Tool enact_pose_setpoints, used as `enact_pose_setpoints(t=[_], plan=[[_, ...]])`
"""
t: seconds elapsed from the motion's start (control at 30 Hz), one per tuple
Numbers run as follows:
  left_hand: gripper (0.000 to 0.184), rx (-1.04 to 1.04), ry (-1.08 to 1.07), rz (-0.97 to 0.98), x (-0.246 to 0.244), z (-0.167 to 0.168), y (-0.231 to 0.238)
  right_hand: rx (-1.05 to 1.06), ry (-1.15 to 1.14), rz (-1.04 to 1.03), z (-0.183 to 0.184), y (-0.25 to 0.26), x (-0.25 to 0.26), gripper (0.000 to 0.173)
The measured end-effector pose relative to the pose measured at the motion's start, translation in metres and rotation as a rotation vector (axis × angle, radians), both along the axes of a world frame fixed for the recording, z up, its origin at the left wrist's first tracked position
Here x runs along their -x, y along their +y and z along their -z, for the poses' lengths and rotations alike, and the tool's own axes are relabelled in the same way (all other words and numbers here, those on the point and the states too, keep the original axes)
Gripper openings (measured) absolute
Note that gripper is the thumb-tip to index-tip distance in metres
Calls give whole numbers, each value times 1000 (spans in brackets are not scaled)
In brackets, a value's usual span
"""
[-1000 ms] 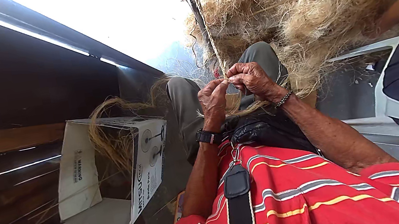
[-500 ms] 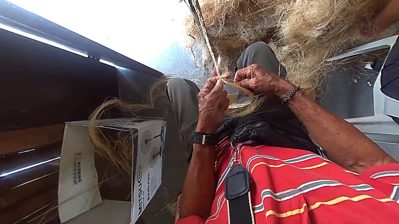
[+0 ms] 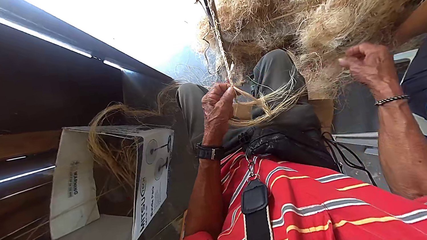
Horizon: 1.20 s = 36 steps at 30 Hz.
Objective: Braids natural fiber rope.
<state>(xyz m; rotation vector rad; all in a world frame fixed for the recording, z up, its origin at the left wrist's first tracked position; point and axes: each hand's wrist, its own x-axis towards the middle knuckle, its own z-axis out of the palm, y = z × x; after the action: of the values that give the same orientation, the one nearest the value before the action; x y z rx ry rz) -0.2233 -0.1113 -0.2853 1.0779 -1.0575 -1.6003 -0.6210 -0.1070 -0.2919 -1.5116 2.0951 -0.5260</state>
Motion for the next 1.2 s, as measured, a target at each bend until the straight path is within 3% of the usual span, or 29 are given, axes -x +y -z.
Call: enact_pose_setpoints(t=[0.07, 0.13, 0.23, 0.37, 0.43, 0.53, 0.97, 1.2], plan=[[12, 18, -93, -28, 8, 4, -3, 143, -119, -155, -32, 2, -49, 35], [13, 59, -184, -11, 9, 9, 1, 155, -333, -314, -50, 0, -107, 41], [11, 117, -310, 9, 10, 9, 6, 49, -653, -425, -40, -11, -176, 43], [9, 194, -455, 54, 8, 4, 3, -85, -951, -239, -13, -27, -213, 9], [9, 209, -489, 68, 6, 1, 2, -55, -1029, -149, -2, -29, -212, 5], [10, 188, -490, 74, 1, 3, 1, -2, -1036, -175, 7, -33, -209, 8], [16, -315, 108, -53, 19, 18, 6, -23, -1188, -163, 15, -34, -216, 10], [28, -702, 447, 262, 10, 47, 5, -81, -1153, -254, 25, -26, -211, 9]])
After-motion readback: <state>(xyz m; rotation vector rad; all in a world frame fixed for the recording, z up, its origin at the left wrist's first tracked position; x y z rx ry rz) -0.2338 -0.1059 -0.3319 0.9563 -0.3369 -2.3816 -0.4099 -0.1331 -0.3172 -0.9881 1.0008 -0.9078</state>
